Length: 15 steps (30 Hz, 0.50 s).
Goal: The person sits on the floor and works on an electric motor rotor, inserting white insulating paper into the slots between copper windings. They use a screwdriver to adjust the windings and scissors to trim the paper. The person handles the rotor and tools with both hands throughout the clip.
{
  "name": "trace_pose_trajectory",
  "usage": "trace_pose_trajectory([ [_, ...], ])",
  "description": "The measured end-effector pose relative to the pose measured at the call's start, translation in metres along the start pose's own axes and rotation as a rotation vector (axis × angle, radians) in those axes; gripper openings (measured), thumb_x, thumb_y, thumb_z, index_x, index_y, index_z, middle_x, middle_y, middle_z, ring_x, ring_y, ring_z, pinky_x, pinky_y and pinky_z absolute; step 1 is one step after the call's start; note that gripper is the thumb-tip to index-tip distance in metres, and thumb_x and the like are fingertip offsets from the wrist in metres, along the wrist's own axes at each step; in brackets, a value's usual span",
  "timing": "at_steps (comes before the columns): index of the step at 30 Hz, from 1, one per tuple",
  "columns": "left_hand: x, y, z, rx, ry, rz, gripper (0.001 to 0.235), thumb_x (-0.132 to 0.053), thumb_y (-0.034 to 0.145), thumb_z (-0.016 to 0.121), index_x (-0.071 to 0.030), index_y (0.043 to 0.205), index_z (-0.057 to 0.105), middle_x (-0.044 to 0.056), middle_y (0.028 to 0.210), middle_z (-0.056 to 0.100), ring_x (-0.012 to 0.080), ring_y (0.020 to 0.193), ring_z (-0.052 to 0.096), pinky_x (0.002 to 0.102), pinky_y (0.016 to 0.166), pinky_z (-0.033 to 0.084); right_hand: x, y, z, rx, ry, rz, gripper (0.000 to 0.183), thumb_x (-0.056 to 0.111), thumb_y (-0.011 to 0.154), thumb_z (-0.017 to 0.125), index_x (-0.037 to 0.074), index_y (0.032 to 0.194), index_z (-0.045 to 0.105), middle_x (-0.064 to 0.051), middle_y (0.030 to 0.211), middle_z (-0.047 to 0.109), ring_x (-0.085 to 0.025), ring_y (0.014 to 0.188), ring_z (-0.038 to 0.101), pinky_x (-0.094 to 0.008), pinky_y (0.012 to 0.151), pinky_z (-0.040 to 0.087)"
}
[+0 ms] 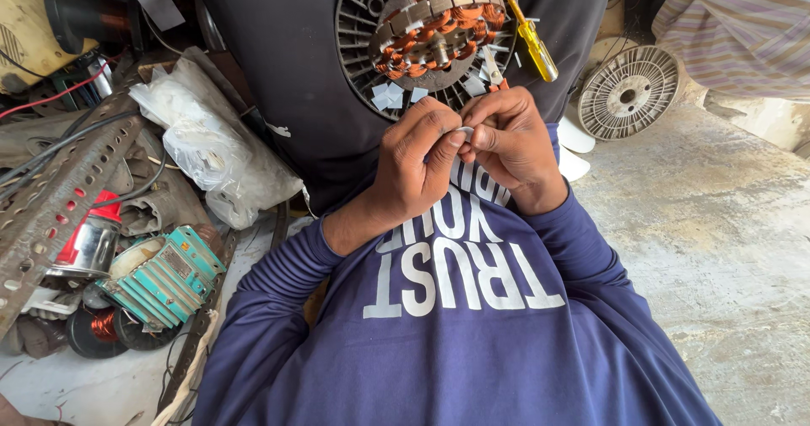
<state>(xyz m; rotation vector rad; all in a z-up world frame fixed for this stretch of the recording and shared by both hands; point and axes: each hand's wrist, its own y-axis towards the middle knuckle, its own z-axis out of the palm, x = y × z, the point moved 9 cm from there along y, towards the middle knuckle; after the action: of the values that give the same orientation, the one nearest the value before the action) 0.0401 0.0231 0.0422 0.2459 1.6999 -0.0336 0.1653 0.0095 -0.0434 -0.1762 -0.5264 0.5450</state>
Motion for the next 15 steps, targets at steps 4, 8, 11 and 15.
trace_pose_trajectory([
  [4, -0.008, 0.0, 0.0, 0.03, 0.04, 0.051, 0.012, -0.01, 0.11, 0.058, 0.0, 0.103, 0.061, 0.009, 0.093, 0.062, 0.017, 0.079, 0.067, 0.031, 0.067, 0.055, 0.005, -0.003, 0.003, -0.027, -0.09, -0.02, 0.014, 0.0, 0.093, 0.079, -0.008, 0.101, 0.071, -0.018, 0.098, 0.073, -0.019, 0.079, 0.073, -0.027, 0.07, 0.061],
  [8, -0.004, 0.003, 0.003, 0.128, -0.111, 0.039, 0.015, -0.014, 0.108, 0.062, -0.001, 0.101, 0.061, 0.008, 0.092, 0.061, 0.0179, 0.078, 0.063, 0.03, 0.068, 0.052, 0.02, -0.013, 0.009, -0.086, -0.334, -0.053, 0.013, 0.001, 0.095, 0.078, -0.007, 0.1, 0.069, -0.014, 0.091, 0.071, -0.012, 0.072, 0.067, -0.021, 0.063, 0.056],
  [11, 0.004, 0.005, 0.002, 0.102, -0.153, 0.0, 0.014, -0.013, 0.109, 0.061, -0.002, 0.1, 0.061, 0.006, 0.091, 0.059, 0.015, 0.072, 0.058, 0.027, 0.064, 0.048, 0.029, -0.015, 0.013, -0.132, -0.48, -0.11, 0.013, 0.0, 0.097, 0.078, -0.008, 0.101, 0.069, -0.012, 0.087, 0.069, -0.011, 0.069, 0.064, -0.019, 0.062, 0.053],
  [15, 0.013, 0.003, 0.001, -0.008, -0.229, -0.067, 0.018, -0.018, 0.113, 0.056, -0.003, 0.103, 0.058, 0.005, 0.097, 0.056, 0.0115, 0.078, 0.058, 0.027, 0.065, 0.05, 0.03, -0.005, 0.027, -0.084, -0.442, -0.176, 0.025, -0.002, 0.086, 0.082, -0.007, 0.105, 0.067, -0.011, 0.103, 0.069, -0.015, 0.087, 0.068, -0.027, 0.082, 0.059],
])
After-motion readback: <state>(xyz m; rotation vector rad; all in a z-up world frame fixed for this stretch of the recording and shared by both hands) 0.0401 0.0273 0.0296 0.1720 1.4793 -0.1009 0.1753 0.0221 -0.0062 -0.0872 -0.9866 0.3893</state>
